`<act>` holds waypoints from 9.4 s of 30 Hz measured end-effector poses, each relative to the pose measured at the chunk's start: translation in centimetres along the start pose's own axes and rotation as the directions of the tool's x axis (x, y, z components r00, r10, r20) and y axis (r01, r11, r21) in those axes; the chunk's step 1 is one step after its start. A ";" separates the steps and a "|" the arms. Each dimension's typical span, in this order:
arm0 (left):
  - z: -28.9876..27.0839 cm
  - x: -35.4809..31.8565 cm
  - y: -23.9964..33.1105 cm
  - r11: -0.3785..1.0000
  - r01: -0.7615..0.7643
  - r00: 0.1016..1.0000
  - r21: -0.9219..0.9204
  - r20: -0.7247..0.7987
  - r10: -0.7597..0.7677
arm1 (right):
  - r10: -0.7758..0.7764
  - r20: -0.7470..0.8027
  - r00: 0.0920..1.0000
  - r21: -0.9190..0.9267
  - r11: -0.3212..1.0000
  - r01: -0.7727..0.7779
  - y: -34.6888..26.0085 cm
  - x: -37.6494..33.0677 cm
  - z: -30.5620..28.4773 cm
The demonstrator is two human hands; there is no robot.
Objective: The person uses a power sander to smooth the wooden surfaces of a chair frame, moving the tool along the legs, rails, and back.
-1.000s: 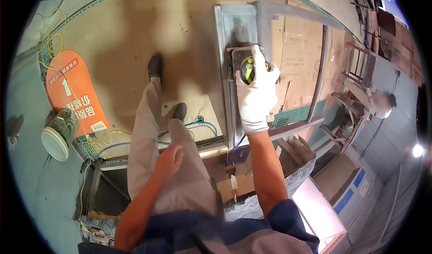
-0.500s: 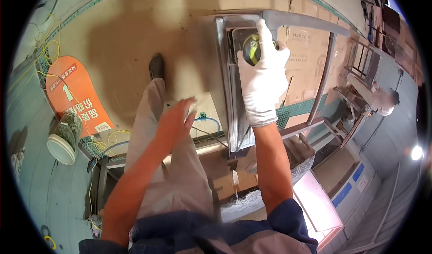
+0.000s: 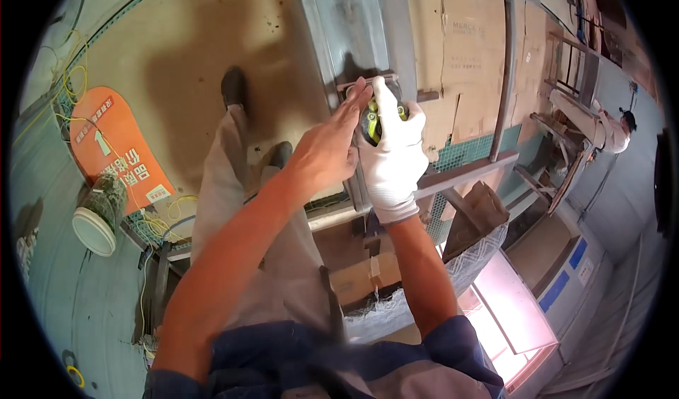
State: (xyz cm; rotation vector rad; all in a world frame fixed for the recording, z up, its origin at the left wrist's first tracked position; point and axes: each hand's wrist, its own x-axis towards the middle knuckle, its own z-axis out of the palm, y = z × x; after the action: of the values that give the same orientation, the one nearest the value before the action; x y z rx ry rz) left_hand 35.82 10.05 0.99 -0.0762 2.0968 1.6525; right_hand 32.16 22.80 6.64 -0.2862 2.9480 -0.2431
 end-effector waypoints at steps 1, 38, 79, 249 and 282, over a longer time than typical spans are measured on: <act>1.2 -0.9 0.3 0.999 0.029 0.999 -0.028 0.026 -0.028 | 0.024 0.024 0.999 0.003 1.000 -0.025 0.8 -1.5 0.0; -5.7 4.6 -0.5 0.978 -0.196 0.977 -0.075 -0.098 0.188 | -0.025 0.028 0.999 -0.101 0.994 0.028 -3.8 7.5 -0.7; 4.3 3.6 -1.3 0.932 -0.349 0.935 0.099 0.104 0.339 | -0.022 0.047 0.999 0.447 0.895 -0.001 7.2 -5.0 0.6; -4.1 2.3 -2.2 0.980 -0.157 0.965 0.119 0.229 0.127 | 0.050 0.113 0.992 0.558 0.823 -0.105 1.4 -2.6 1.9; 19.8 -9.8 6.2 0.971 -0.233 0.971 -0.056 0.051 0.235 | 0.251 -0.202 0.947 0.284 0.940 -0.189 15.6 -18.0 -3.9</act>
State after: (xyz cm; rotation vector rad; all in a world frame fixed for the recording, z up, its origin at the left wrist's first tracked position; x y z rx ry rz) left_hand 48.98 27.89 7.09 0.2089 2.0870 1.8187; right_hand 46.12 42.16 10.37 0.1211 3.0919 -0.6693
